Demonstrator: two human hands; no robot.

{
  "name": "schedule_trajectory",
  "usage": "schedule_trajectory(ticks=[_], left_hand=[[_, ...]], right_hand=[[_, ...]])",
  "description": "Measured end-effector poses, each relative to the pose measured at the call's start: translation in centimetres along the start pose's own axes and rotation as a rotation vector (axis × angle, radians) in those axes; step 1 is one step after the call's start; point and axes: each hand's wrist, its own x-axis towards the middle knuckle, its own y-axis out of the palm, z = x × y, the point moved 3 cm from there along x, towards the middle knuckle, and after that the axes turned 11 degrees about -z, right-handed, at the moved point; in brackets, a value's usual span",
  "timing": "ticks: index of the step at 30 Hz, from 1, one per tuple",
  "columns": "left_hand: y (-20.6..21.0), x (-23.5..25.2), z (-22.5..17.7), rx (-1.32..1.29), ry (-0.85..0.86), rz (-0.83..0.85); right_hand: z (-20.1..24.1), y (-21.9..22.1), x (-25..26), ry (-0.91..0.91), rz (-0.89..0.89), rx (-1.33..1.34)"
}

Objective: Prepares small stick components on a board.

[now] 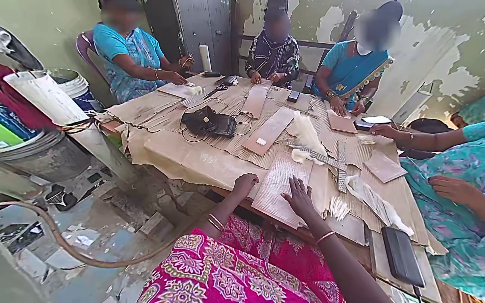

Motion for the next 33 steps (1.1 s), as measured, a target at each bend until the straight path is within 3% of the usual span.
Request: schedule_trajectory(ticks=[4,8,12,17,20,22,24,26,28,30,33], left_hand=[[0.2,-0.2,-0.1,-0.004,-0.003,-0.047],[0.0,-2.8,-0.8,-0.045,0.027,-0.052],[0.9,-1.3,0.4,-0.050,0.159,-0.155],[-2.9,-2.0,-3.1,-0.006,0.258,-0.239],[-5.0,-2.2,-3.7,-0.128,0.319,-0.455],[-5.6,-2.3,-3.4,-0.362,0.303,-0.608],[-4.5,-2.3,-3.6,-0.648,0.222,-0.534],[-2.2,-2.6,-4.7,-0.863,0.182,-0.287],[-0.2,-2.9,-6.1,-0.979,0.173,-0.110],[1.2,-2.8,-7.1,-1.066,0.148,-0.093],[2.0,-2.0,-7.7,-1.091,0.113,-0.068]], right_hand=[[0.1,1.4,1.8,0.006,0.030,-0.059],[-0.9,3.4,-2.2,-0.092,-0.103,0.004],[-1.1,1.3,-4.4,-0.137,-0.152,0.062],[-0.6,-1.4,-1.7,-0.204,-0.261,0.129],[0.0,-2.4,-1.5,-0.087,-0.115,0.384],[-0.4,-1.4,-1.6,-0.052,-0.045,0.765],[0.3,-0.7,-3.1,0.040,0.104,1.223],[1.4,-0.6,-5.1,0.073,0.241,1.442],[2.3,0.1,-5.2,0.098,0.333,1.486],[2.8,1.0,-4.5,0.139,0.409,1.477],[2.8,1.2,-4.6,0.233,0.385,1.521]])
